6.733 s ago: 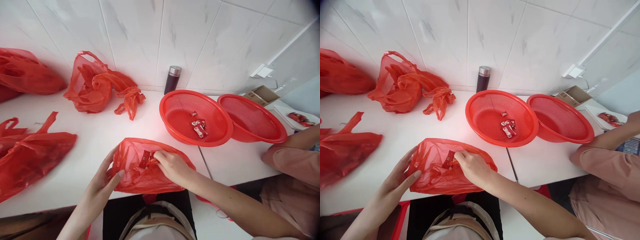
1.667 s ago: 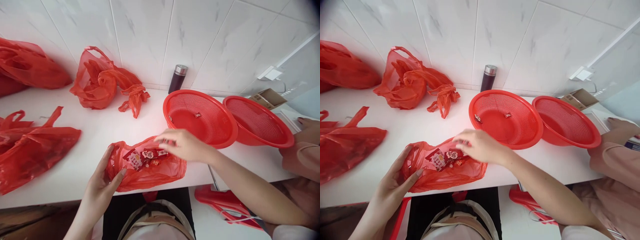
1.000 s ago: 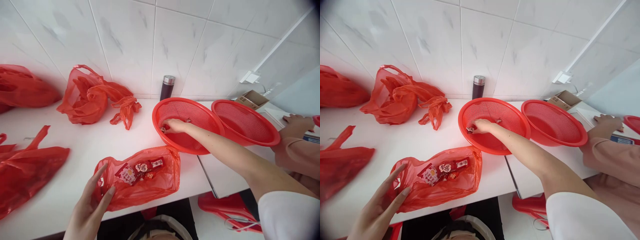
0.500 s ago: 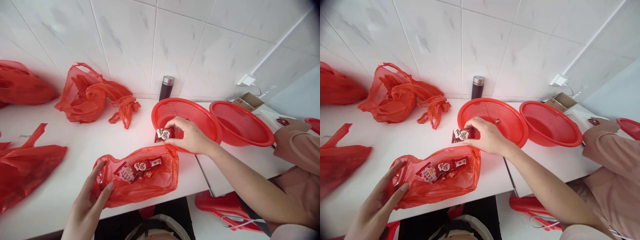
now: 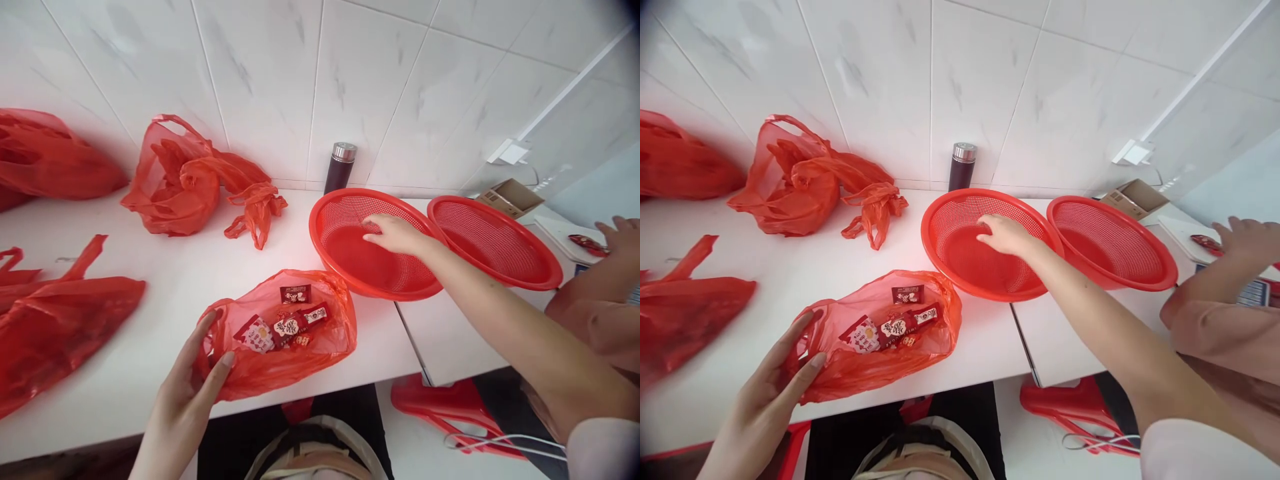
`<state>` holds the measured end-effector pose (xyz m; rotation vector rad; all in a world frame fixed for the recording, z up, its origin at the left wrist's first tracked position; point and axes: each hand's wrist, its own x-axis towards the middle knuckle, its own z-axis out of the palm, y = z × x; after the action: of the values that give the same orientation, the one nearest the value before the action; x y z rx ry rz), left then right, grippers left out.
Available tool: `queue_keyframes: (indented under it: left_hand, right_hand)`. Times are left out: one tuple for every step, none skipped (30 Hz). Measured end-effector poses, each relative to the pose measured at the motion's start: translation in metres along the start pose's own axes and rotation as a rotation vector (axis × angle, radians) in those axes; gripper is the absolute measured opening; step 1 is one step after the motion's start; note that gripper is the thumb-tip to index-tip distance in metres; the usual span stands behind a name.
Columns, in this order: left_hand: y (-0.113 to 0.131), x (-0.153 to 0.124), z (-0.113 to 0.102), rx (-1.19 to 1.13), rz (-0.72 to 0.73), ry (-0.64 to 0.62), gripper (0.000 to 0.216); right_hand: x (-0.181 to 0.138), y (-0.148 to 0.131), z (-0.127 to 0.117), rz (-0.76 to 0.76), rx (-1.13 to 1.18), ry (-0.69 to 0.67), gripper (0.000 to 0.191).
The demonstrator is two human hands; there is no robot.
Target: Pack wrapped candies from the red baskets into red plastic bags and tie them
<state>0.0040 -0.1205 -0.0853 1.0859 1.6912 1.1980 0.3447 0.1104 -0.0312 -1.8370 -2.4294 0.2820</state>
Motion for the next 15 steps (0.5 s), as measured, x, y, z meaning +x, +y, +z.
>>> queue_keyframes:
  left_hand:
    - [0.000,0.000,0.000,0.001,-0.004,-0.002,0.062]
    - [0.000,0.001,0.000,0.011,-0.010,-0.001,0.061]
    - [-0.002,0.001,-0.001,0.028,-0.014,0.003,0.061]
    - [-0.003,0.002,-0.002,0.049,-0.016,0.004,0.061]
    - [-0.006,0.004,-0.003,0.077,-0.013,0.005,0.061]
    - [-0.009,0.005,-0.004,0.106,-0.006,0.004,0.062]
    - [-0.012,0.006,-0.006,0.128,0.003,0.000,0.062]
    - [-0.014,0.008,-0.007,0.137,0.011,-0.005,0.062]
    - [-0.016,0.009,-0.007,0.140,0.015,-0.008,0.062]
    - [-0.017,0.009,-0.007,0.140,0.014,-0.008,0.062]
    - [-0.017,0.010,-0.007,0.140,0.012,-0.004,0.062]
    - [-0.017,0.010,-0.006,0.139,0.010,-0.001,0.061]
    - [-0.016,0.010,-0.005,0.138,0.007,0.001,0.061]
    - [-0.016,0.010,-0.005,0.140,0.002,0.003,0.061]
    - [-0.016,0.010,-0.004,0.141,-0.002,0.003,0.061]
  right_hand:
    - [0.011,0.017,0.002,0.071,-0.045,-0.125,0.051]
    - [0.019,0.032,0.005,0.103,-0.059,-0.185,0.058]
    - [0.026,0.044,0.008,0.127,-0.065,-0.237,0.064]
    - [0.031,0.054,0.011,0.138,-0.061,-0.268,0.070]
    - [0.034,0.062,0.014,0.140,-0.052,-0.284,0.074]
    - [0.037,0.067,0.017,0.143,-0.044,-0.300,0.078]
    - [0.039,0.070,0.020,0.146,-0.035,-0.313,0.080]
    - [0.040,0.073,0.022,0.149,-0.028,-0.320,0.081]
    - [0.042,0.074,0.024,0.154,-0.022,-0.323,0.080]
    - [0.043,0.075,0.026,0.160,-0.018,-0.324,0.075]
    - [0.045,0.075,0.028,0.169,-0.017,-0.323,0.068]
    - [0.046,0.075,0.029,0.179,-0.014,-0.323,0.059]
    - [0.047,0.075,0.029,0.189,-0.007,-0.326,0.049]
    - [0.048,0.074,0.029,0.198,0.007,-0.334,0.040]
    - [0.047,0.073,0.027,0.204,0.030,-0.347,0.032]
